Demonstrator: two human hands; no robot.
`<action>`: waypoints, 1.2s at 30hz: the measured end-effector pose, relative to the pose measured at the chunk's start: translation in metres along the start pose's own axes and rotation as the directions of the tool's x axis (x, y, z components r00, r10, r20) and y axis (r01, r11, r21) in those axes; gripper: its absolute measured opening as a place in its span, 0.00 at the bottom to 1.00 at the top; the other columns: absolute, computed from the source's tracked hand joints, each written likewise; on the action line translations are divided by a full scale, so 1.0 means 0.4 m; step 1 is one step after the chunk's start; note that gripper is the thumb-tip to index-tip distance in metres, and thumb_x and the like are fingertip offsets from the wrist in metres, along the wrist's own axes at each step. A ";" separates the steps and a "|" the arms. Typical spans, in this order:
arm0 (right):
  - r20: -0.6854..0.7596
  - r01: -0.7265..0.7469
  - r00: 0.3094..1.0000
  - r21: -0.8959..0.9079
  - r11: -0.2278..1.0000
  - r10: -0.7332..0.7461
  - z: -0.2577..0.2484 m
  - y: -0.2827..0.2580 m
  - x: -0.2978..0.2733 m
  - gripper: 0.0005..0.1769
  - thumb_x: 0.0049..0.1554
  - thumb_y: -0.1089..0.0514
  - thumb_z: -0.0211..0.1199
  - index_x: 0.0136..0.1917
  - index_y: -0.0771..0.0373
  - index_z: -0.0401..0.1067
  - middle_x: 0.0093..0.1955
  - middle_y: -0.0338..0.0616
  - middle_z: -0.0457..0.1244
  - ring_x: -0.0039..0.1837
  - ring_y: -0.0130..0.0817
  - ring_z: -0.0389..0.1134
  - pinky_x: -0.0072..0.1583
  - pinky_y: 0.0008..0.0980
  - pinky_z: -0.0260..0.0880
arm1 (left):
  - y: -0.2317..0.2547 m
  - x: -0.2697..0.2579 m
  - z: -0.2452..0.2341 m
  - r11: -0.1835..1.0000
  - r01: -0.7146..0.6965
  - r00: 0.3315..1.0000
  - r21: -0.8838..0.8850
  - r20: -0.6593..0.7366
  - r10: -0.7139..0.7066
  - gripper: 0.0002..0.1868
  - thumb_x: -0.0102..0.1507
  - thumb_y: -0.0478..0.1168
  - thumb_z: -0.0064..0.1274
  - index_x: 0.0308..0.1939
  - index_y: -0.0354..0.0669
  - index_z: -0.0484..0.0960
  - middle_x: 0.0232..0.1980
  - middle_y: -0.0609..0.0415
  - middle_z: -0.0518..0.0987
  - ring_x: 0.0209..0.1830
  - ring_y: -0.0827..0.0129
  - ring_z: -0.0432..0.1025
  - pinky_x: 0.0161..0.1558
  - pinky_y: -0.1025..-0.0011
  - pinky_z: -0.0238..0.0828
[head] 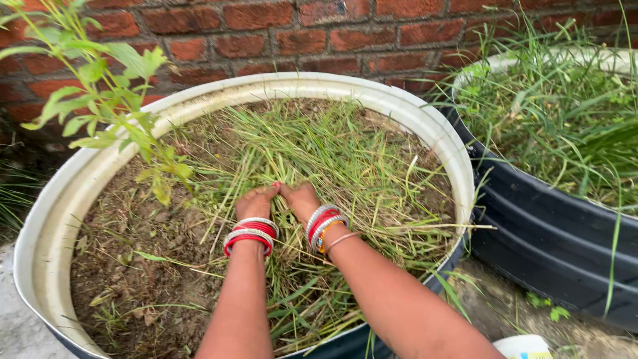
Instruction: The person pours liquid from a container onto the soil in a planter, then spreads cut grass across the planter by hand.
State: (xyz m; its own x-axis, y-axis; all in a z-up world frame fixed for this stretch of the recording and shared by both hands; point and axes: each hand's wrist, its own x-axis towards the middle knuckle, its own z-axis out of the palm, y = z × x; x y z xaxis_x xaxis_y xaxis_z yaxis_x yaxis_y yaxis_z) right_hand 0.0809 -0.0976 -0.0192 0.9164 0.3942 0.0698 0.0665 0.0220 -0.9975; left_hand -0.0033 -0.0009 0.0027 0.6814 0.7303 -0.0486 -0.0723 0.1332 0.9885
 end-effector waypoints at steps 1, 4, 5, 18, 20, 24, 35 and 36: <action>-0.006 -0.008 1.000 0.000 1.000 0.008 0.001 -0.013 -0.011 0.32 0.56 0.46 0.73 0.47 0.83 0.71 0.39 0.56 0.68 0.41 0.41 0.63 0.43 0.46 0.66 | 0.006 -0.005 -0.002 1.000 0.008 1.000 0.004 0.005 -0.008 0.15 0.55 0.40 0.67 0.39 0.31 0.88 0.39 0.48 0.87 0.34 0.69 0.75 0.46 0.72 0.70; -0.117 -0.212 0.973 -0.106 0.972 0.199 -0.007 -0.042 -0.033 0.31 0.52 0.45 0.73 0.52 0.77 0.73 0.47 0.56 0.71 0.48 0.39 0.72 0.51 0.41 0.72 | 0.008 -0.005 0.009 0.996 0.084 0.996 0.019 -0.018 -0.084 0.11 0.59 0.39 0.64 0.41 0.36 0.86 0.35 0.53 0.82 0.31 0.69 0.69 0.37 0.69 0.65; -0.114 -0.173 0.981 -0.129 0.976 0.159 -0.009 -0.042 -0.034 0.34 0.53 0.45 0.75 0.56 0.77 0.68 0.51 0.60 0.69 0.51 0.41 0.71 0.53 0.41 0.71 | 0.001 -0.004 0.009 0.997 0.074 0.997 -0.020 0.016 -0.074 0.10 0.60 0.38 0.64 0.41 0.35 0.85 0.35 0.52 0.82 0.31 0.69 0.69 0.37 0.69 0.65; -0.256 -0.117 0.964 -0.153 0.981 0.075 -0.034 -0.159 -0.040 0.36 0.60 0.32 0.59 0.31 0.66 0.79 0.28 0.47 0.68 0.29 0.37 0.68 0.39 0.42 0.69 | 0.027 0.010 0.025 0.993 0.078 0.995 -0.083 -0.049 -0.083 0.22 0.59 0.36 0.60 0.57 0.34 0.77 0.44 0.46 0.85 0.42 0.62 0.78 0.53 0.60 0.70; -0.256 -0.102 0.964 -0.117 0.988 0.070 -0.058 -0.162 -0.044 0.36 0.60 0.31 0.59 0.33 0.68 0.78 0.29 0.49 0.69 0.31 0.39 0.70 0.40 0.42 0.71 | 0.034 -0.008 0.040 0.985 0.065 0.998 -0.161 -0.011 -0.068 0.20 0.62 0.39 0.58 0.56 0.33 0.77 0.46 0.44 0.85 0.45 0.64 0.78 0.55 0.61 0.69; -0.152 0.052 0.982 -0.348 0.936 -0.111 -0.050 -0.084 -0.005 0.30 0.52 0.35 0.63 0.47 0.65 0.81 0.37 0.56 0.71 0.39 0.48 0.72 0.46 0.43 0.70 | -0.009 0.017 0.062 0.984 0.126 0.989 0.126 0.067 -0.135 0.31 0.75 0.58 0.47 0.51 0.27 0.80 0.38 0.31 0.77 0.35 0.45 0.70 0.46 0.41 0.69; -0.098 0.030 0.995 0.257 0.966 -0.005 -0.081 -0.060 0.084 0.25 0.47 0.53 0.71 0.49 0.77 0.74 0.44 0.51 0.69 0.42 0.38 0.67 0.46 0.42 0.71 | 0.101 -0.119 0.100 0.853 -0.393 0.910 0.344 0.010 0.415 0.16 0.74 0.48 0.50 0.45 0.36 0.78 0.35 0.44 0.77 0.34 0.60 0.69 0.42 0.53 0.69; -0.093 0.038 0.996 0.254 0.967 -0.014 -0.083 -0.076 0.079 0.25 0.47 0.53 0.71 0.49 0.77 0.74 0.44 0.51 0.69 0.42 0.38 0.67 0.46 0.42 0.71 | 0.112 -0.123 0.105 0.852 -0.398 0.907 0.340 0.004 0.422 0.16 0.74 0.48 0.50 0.45 0.36 0.78 0.35 0.44 0.77 0.34 0.60 0.69 0.42 0.53 0.69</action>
State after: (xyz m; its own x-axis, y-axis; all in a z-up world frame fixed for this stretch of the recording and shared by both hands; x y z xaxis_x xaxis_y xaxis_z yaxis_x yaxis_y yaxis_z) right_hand 0.1209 -0.1165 0.0135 0.9480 0.3069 0.0843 -0.0015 0.2693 -0.9630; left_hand -0.0093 -0.0590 0.0554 0.5900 0.7160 0.3731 -0.0852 -0.4043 0.9106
